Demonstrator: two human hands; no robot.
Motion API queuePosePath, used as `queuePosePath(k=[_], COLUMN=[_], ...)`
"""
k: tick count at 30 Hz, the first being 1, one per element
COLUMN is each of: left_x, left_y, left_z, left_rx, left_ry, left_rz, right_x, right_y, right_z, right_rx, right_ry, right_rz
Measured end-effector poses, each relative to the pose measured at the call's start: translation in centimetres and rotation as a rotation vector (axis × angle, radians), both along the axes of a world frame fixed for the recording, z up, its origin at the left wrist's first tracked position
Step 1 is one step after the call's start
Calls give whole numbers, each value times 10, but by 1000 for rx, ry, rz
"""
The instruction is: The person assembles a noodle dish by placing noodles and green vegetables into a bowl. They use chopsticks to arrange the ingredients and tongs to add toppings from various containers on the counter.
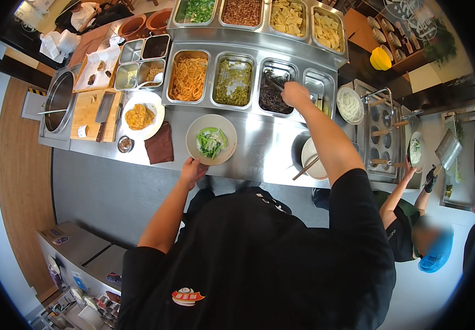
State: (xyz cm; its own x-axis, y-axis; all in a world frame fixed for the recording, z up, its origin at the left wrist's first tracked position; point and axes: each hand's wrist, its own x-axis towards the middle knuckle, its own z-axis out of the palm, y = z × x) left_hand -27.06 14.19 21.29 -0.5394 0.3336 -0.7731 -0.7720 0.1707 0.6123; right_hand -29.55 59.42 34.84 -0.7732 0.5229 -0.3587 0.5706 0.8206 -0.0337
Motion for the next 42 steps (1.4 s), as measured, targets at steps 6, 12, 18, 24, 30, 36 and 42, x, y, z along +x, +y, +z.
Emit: queuePosePath(k=[6,12,18,24,30,36,42], left_x=[-14,-19,-17,-9,1,2,-7], left_y=[6,7,15,16,29,59,85], left_z=[-24,-27,-18,-24,-14,35,64], left_rx=[36,22,23,122,121,153,176], left_ry=[-32,-53,-67,6,48,84,102], left_rz=[91,31,0,52,53,-26,-53], right_x=[21,28,21,39,77,100,125], right_y=[12,8,3,-5,-13,-24,-65], right_z=[27,23,2,31,21,-6,39], right_rx=[51,70,25,13,-66,-79,-236], right_ry=[91,25,-4,185,322,389,687], right_rz=[18,4,-39,-47,-88,-157,-134])
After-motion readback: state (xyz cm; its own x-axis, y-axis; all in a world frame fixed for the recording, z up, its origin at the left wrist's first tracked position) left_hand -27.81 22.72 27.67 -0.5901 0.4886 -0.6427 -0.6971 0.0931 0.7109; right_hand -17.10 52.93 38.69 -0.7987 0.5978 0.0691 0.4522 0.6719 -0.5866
